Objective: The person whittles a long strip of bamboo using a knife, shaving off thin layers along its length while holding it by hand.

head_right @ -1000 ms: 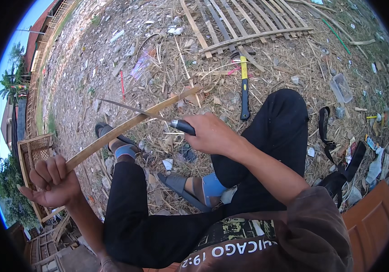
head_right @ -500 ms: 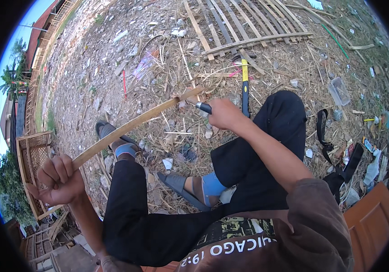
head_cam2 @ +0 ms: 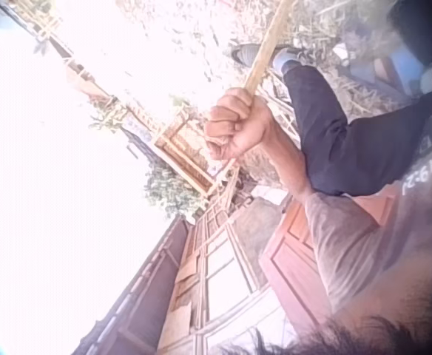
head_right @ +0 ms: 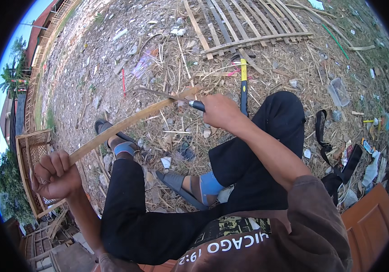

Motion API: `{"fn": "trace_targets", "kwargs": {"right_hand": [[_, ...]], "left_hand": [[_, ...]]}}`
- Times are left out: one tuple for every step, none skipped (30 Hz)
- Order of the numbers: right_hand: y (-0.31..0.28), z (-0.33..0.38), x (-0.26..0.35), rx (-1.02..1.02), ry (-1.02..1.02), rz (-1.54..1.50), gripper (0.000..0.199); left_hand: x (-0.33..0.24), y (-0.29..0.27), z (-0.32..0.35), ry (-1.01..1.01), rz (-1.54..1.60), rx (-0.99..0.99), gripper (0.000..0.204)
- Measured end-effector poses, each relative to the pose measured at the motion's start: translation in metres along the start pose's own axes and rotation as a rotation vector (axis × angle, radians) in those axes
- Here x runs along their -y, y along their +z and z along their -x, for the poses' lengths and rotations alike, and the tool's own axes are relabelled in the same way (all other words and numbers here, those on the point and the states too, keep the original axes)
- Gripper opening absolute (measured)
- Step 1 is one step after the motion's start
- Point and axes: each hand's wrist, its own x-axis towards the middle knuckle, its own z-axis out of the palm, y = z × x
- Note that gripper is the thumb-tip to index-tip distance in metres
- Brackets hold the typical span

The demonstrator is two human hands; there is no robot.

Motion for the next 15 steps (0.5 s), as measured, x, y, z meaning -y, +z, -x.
{"fn": "trace_targets", "kwargs": {"right_hand": [[-0.009, 0.002, 0.016, -0.005, -0.023, -0.008, 0.01], [-0.023, 0.002, 0.033, -0.008, -0.058, -0.014, 0.009], [-0.033, 0.011, 0.044, -0.006, -0.185, -0.134, 0.008], [-0.032, 0.013, 0.045, 0.001, -0.176, -0.135, 0.008], [-0.03, 0.014, 0.046, 0.058, -0.203, -0.195, 0.011], [-0.029, 0.014, 0.045, 0.116, -0.23, -0.255, 0.014], [-0.014, 0.001, 0.009, 0.088, -0.061, -0.165, 0.015], [-0.006, -0.012, -0.033, 0.099, 0.07, -0.066, 0.015], [-0.004, -0.022, -0.057, 0.112, 0.192, 0.029, 0.015], [-0.006, -0.021, -0.056, 0.109, 0.188, 0.028, 0.015], [-0.007, -0.016, -0.054, 0.078, 0.155, 0.051, 0.015], [-0.008, -0.012, -0.051, 0.049, 0.123, 0.073, 0.016], [-0.012, -0.002, -0.033, 0.012, 0.0, 0.002, 0.016], [-0.024, 0.002, -0.014, 0.016, -0.001, 0.009, 0.016], [-0.035, 0.008, 0.003, 0.129, -0.098, -0.162, 0.013]], "left_hand": [[-0.003, -0.007, 0.001, 0.018, 0.014, -0.05, 0.048], [-0.007, -0.009, -0.001, 0.044, 0.02, -0.105, 0.049], [0.0, -0.009, 0.002, 0.057, 0.008, -0.1, 0.048], [0.002, -0.009, 0.002, 0.048, 0.013, -0.104, 0.048], [0.003, -0.01, 0.002, 0.039, 0.021, -0.105, 0.048], [0.004, -0.011, 0.004, 0.031, 0.027, -0.106, 0.047], [0.006, -0.008, 0.0, 0.036, 0.042, -0.092, 0.047], [0.006, -0.005, -0.001, 0.034, 0.04, -0.077, 0.047], [0.002, -0.004, -0.002, 0.036, 0.027, -0.065, 0.046], [0.001, -0.004, -0.002, 0.04, 0.024, -0.063, 0.046], [0.0, -0.004, -0.002, 0.042, 0.028, -0.056, 0.046], [-0.001, -0.004, -0.003, 0.043, 0.032, -0.05, 0.047], [0.001, -0.009, 0.0, 0.063, 0.007, -0.114, 0.047], [0.001, -0.009, 0.0, 0.066, 0.01, -0.121, 0.047], [0.003, -0.009, -0.001, 0.051, 0.023, -0.098, 0.047]]}}
